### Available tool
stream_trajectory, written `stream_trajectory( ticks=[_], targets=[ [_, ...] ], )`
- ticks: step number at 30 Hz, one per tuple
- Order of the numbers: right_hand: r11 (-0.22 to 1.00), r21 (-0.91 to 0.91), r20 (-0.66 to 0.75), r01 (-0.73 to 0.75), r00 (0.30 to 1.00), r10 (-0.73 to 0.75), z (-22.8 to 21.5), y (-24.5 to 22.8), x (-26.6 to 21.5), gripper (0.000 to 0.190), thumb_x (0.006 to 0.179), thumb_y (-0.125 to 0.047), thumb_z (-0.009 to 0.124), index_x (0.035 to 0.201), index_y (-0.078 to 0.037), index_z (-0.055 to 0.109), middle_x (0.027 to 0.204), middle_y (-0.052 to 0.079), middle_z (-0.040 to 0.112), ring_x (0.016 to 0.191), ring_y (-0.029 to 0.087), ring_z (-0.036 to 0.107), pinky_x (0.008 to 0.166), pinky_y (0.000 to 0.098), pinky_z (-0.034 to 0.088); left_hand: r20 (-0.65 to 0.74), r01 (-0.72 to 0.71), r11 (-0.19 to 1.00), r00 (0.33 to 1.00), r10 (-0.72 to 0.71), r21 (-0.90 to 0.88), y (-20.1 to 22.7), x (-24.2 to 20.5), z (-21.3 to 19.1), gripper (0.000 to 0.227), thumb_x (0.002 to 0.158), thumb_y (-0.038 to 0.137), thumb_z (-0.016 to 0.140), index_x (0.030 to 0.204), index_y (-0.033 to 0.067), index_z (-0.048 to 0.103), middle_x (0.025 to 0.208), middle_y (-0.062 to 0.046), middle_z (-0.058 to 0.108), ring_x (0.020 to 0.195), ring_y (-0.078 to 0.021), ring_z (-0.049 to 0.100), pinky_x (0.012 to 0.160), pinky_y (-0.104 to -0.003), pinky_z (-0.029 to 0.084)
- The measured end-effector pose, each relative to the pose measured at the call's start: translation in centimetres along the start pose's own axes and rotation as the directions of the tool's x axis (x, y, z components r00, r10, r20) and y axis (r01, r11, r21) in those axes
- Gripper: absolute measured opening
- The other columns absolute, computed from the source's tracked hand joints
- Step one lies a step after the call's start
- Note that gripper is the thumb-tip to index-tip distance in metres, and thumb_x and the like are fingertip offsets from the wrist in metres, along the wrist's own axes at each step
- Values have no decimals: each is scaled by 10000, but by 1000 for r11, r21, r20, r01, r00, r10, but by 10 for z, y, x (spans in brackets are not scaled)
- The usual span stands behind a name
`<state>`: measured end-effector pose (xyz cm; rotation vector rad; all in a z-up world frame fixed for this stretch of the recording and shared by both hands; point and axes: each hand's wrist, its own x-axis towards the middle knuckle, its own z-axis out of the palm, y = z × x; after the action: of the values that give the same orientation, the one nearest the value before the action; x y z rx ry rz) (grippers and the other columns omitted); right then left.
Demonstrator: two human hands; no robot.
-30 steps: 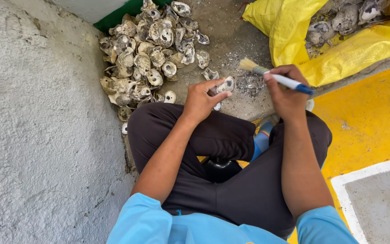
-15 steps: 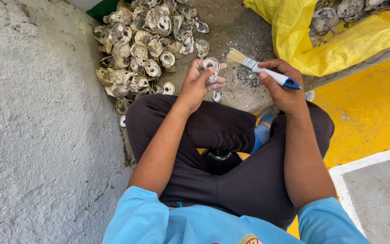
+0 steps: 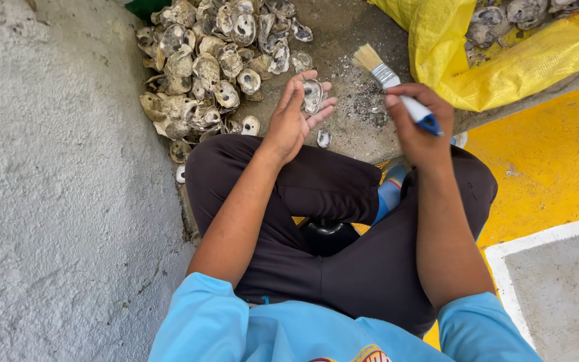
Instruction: The recorder cleans empty oyster shells using a small brush while sitting on a concrete step.
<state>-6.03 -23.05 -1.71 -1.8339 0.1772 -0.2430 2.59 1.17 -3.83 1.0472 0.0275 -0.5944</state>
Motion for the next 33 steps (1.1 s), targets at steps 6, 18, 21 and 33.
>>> stream_trajectory(
  ticks=[6,18,21,33],
  targets=[
    [897,442,360,7,915,-184,-10,-51,1,982,807,-212,920,1616,-52,387,1453,127,585,1138,109,615,1039,283,528,33,49,999,998,-49,-10,6,-3,9,401,1135,256,298,1496,90,344,1437,-236,543,1275,-359,619,1102,-450,545],
    [721,684,203,-113,978,-40,9,-5,-4,437,1059,-84,714,1461,-25,553,1353,173,671,991,117,655,912,281,553,111,-30,980,994,8,197,0,-6,14,396,1013,-60,357,1383,56,438,1304,-207,638,1185,-276,700,989,-373,622],
    [725,683,178,-87,983,-50,10,-5,-3,340,1048,-25,713,1361,-46,581,1327,160,676,1036,123,662,949,295,564,97,4,981,995,-23,195,5,-10,18,388,996,-60,390,1355,73,455,1276,-175,644,1072,-215,702,884,-342,629],
    [825,559,202,-86,979,-35,7,-3,-1,337,1049,4,705,1348,-46,557,1325,158,683,1045,117,649,934,277,556,100,-24,965,995,-2,259,5,-10,17,377,1023,-23,383,1373,90,466,1232,-149,668,892,-138,665,742,-283,588]
  ],
)
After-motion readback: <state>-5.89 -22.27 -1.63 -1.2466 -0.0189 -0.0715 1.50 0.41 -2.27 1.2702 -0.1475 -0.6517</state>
